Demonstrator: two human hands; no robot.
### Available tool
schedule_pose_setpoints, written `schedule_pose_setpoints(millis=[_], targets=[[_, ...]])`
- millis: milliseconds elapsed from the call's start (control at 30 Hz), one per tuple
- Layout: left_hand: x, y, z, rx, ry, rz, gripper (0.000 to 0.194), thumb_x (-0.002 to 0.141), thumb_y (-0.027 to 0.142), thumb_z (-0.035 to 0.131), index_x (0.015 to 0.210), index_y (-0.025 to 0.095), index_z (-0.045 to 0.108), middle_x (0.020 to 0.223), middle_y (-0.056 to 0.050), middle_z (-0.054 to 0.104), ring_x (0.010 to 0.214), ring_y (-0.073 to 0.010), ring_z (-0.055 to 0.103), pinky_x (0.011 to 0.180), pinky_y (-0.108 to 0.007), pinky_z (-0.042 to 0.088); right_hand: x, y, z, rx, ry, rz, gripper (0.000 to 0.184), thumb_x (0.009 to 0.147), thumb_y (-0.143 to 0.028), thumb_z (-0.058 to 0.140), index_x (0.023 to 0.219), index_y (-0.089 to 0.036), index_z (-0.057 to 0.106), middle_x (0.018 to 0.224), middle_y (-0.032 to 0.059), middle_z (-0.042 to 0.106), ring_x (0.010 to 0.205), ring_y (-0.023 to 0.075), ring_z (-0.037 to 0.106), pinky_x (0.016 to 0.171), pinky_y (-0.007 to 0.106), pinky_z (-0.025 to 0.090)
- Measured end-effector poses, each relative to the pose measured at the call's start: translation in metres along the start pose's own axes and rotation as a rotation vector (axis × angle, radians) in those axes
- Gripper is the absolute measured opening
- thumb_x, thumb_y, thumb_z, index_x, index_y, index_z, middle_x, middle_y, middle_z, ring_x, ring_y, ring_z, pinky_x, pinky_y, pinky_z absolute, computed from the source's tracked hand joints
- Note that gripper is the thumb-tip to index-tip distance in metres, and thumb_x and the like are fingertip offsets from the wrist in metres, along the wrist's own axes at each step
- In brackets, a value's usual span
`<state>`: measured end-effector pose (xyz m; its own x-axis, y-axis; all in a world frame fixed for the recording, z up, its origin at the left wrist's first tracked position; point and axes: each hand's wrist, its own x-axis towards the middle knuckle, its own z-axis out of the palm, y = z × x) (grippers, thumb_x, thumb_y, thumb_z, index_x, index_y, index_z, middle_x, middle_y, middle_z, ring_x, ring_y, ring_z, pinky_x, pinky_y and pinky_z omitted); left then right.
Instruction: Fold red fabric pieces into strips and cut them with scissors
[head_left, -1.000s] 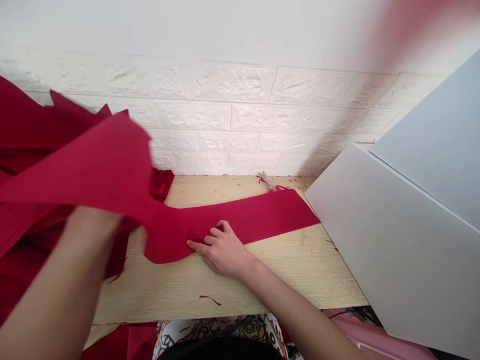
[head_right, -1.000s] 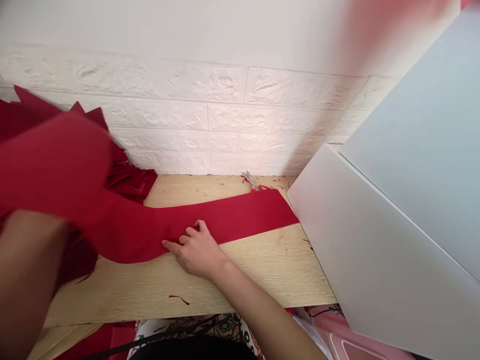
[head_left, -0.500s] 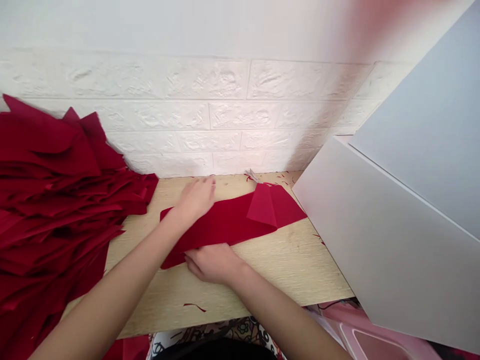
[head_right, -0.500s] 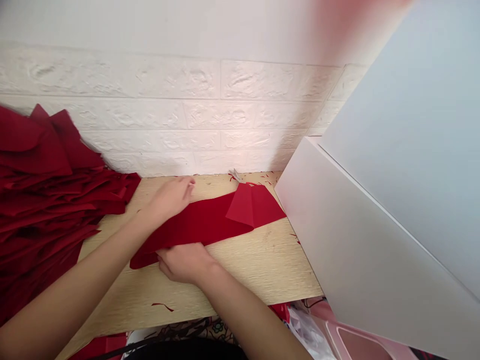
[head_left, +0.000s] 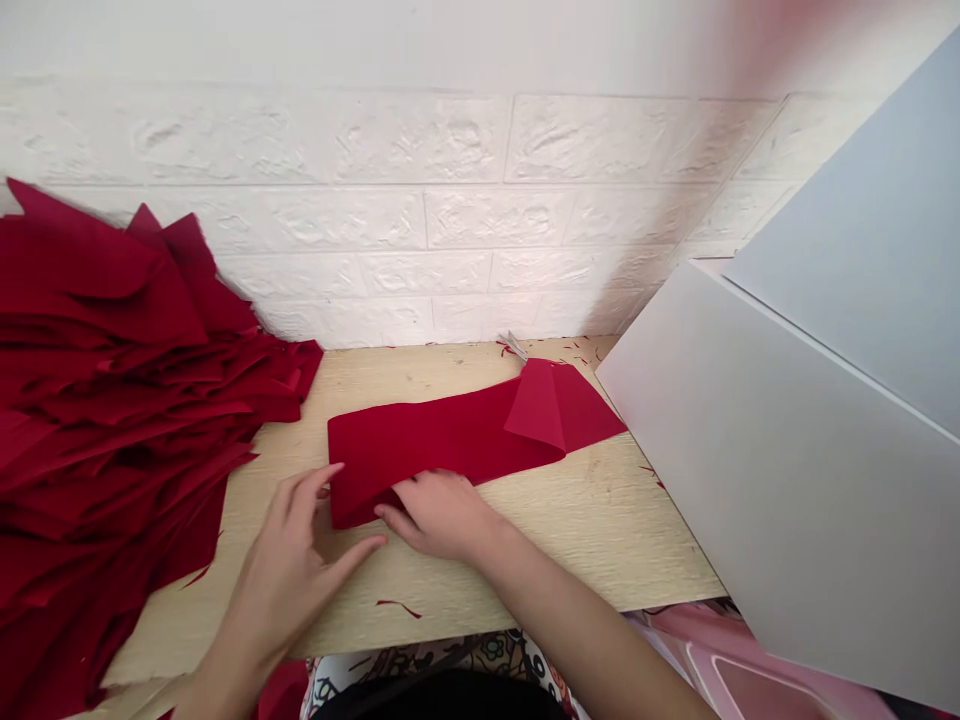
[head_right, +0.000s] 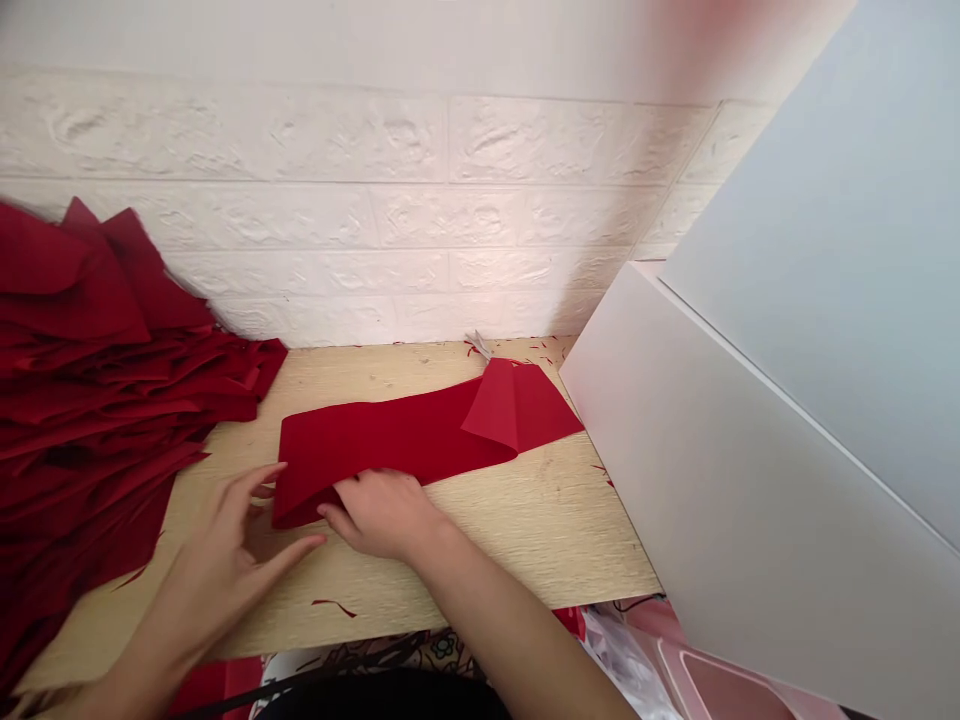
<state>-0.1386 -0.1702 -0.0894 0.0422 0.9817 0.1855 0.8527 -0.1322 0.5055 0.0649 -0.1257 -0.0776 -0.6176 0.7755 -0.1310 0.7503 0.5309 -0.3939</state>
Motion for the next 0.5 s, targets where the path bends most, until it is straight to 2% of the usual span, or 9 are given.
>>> schedule_pose_setpoints(millis=[67,133,200,333,400,500], targets=[[0.002,0.003,0.006,0.080,-0.004,0.055,0.039,0.087,0.042,0.054,0.120,0.023,0.054,0.104,-0.009,0.063,0.094,-0.0266,0.065,0.083,-0.040,0.054,0.000,-0.002,0.000,-0.009,0.004,0.013,0.042,0.102,-0.048,0.038,0.107,-0.019,0.068,0.094,0.0109,0.074,0.085,0.0260,0.071,0.069,0.036,0.056],[0.009,-0.002,0.006,0.143,-0.003,0.071,0.025,0.085,0.025,0.047,0.108,0.024,0.055,0.090,-0.005,0.062,0.086,-0.0238,0.064,0.076,-0.035,0.052,-0.001,-0.002,0.000,-0.024,0.030,0.040,0.041,0.102,-0.047,0.038,0.111,-0.019,0.067,0.098,0.0130,0.074,0.089,0.0277,0.071,0.075,0.040,0.056],[0.014,-0.014,0.001,0.182,0.010,0.068,0.024,0.081,0.017,0.044,0.101,0.024,0.055,0.087,-0.004,0.061,0.078,-0.0211,0.063,0.067,-0.031,0.048,-0.004,0.002,-0.002,-0.042,0.075,0.096,0.042,0.102,-0.047,0.039,0.113,-0.018,0.068,0.103,0.0147,0.074,0.095,0.0291,0.069,0.084,0.044,0.054],[0.014,-0.042,-0.013,0.232,0.051,-0.003,0.021,0.080,0.020,0.045,0.097,0.025,0.056,0.086,-0.001,0.059,0.071,-0.0170,0.060,0.057,-0.026,0.041,-0.016,0.027,-0.007,-0.069,0.246,0.277,0.043,0.101,-0.046,0.042,0.118,-0.015,0.067,0.117,0.0183,0.069,0.112,0.0321,0.062,0.100,0.050,0.046],[0.013,-0.052,-0.018,0.217,0.083,-0.056,0.022,0.078,0.019,0.045,0.096,0.024,0.057,0.083,0.000,0.055,0.064,-0.0138,0.055,0.057,-0.025,0.040,-0.027,0.046,-0.009,-0.100,0.351,0.349,0.039,0.100,-0.043,0.044,0.120,-0.016,0.065,0.117,0.0177,0.068,0.115,0.0330,0.058,0.103,0.052,0.043],[0.013,-0.057,-0.019,0.182,0.116,-0.113,0.025,0.076,0.016,0.044,0.096,0.022,0.057,0.081,0.001,0.050,0.055,-0.0103,0.047,0.058,-0.024,0.040,-0.049,0.070,-0.011,-0.196,0.496,0.402,0.035,0.099,-0.042,0.046,0.110,-0.016,0.066,0.108,0.0177,0.067,0.109,0.0345,0.057,0.099,0.054,0.044]])
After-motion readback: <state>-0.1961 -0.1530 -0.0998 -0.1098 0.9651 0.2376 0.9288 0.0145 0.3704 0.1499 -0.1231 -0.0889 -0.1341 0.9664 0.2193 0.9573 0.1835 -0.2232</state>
